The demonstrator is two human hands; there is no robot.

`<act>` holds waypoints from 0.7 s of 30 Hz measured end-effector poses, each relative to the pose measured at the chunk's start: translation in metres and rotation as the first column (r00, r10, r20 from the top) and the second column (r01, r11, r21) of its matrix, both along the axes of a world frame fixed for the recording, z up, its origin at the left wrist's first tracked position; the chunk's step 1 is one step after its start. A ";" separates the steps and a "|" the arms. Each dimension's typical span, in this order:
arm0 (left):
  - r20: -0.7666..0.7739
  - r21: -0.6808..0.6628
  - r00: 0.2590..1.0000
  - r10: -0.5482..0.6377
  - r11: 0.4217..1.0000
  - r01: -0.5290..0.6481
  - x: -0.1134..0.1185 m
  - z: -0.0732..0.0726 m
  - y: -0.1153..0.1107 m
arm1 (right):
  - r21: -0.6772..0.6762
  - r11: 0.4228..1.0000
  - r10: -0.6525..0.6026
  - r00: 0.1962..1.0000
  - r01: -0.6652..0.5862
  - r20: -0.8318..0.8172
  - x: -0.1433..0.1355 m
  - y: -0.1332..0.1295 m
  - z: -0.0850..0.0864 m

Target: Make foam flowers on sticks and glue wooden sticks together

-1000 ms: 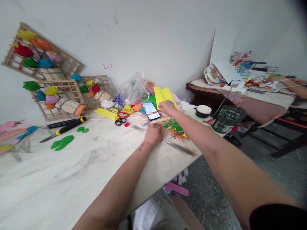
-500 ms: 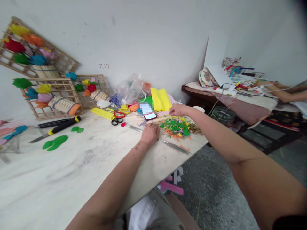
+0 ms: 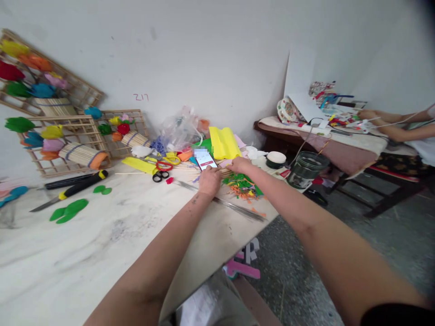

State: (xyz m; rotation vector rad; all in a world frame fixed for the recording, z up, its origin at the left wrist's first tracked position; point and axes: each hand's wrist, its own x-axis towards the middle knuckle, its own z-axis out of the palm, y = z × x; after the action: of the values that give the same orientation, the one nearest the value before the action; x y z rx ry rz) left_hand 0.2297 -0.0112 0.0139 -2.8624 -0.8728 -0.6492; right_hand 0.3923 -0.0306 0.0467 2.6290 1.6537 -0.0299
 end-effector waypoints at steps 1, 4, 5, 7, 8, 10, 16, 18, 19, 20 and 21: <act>-0.020 0.004 1.000 -0.004 1.000 0.004 0.003 0.000 0.003 | 0.012 1.000 -0.007 1.000 0.007 0.003 -0.002 0.000 0.000; -0.079 -0.012 0.997 -0.013 1.000 0.012 0.010 -0.001 0.010 | 0.055 0.998 -0.028 1.000 0.028 0.001 -0.006 0.001 -0.001; -0.105 -0.025 0.994 -0.011 1.000 0.008 0.012 -0.001 0.012 | 0.067 0.997 -0.027 1.000 0.027 0.002 -0.007 0.001 -0.001; -0.160 -0.052 0.987 -0.003 0.999 -0.006 0.014 -0.001 0.015 | 0.079 0.997 -0.011 1.000 0.010 0.014 -0.006 0.003 -0.002; -0.182 -0.061 0.983 0.003 0.998 -0.015 0.016 -0.001 0.016 | 0.079 0.997 -0.005 1.000 0.003 0.022 -0.005 0.004 -0.002; -0.202 -0.072 0.979 0.012 0.997 -0.027 0.017 0.000 0.017 | 0.088 0.996 0.004 0.999 -0.007 0.034 -0.002 0.005 -0.003; -0.183 -0.100 0.983 0.028 0.994 -0.047 0.021 -0.001 0.020 | 0.120 0.981 0.154 0.988 -0.154 0.010 0.008 -0.010 0.000; -0.190 -0.100 0.981 0.041 0.993 -0.061 0.022 -0.001 0.020 | 0.107 0.967 0.236 0.972 -0.233 -0.019 0.012 -0.017 0.002; -0.194 -0.098 0.980 0.047 0.993 -0.067 0.023 -0.001 0.020 | 0.096 0.957 0.279 0.959 -0.275 -0.038 0.014 -0.020 0.003; -0.197 -0.097 0.979 0.051 0.993 -0.071 0.023 -0.001 0.020 | 0.083 0.946 0.320 0.945 -0.315 -0.062 0.017 -0.023 0.004; -0.201 -0.096 0.978 0.053 0.993 -0.073 0.024 0.000 0.020 | 0.070 0.934 0.356 0.930 -0.351 -0.090 0.020 -0.025 0.005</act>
State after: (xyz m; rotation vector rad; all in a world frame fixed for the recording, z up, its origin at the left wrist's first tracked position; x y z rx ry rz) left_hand 0.2533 0.0085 0.0136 -2.9097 -0.9873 -0.3136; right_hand 0.4123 -0.0555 0.0517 2.3549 2.1656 -0.1123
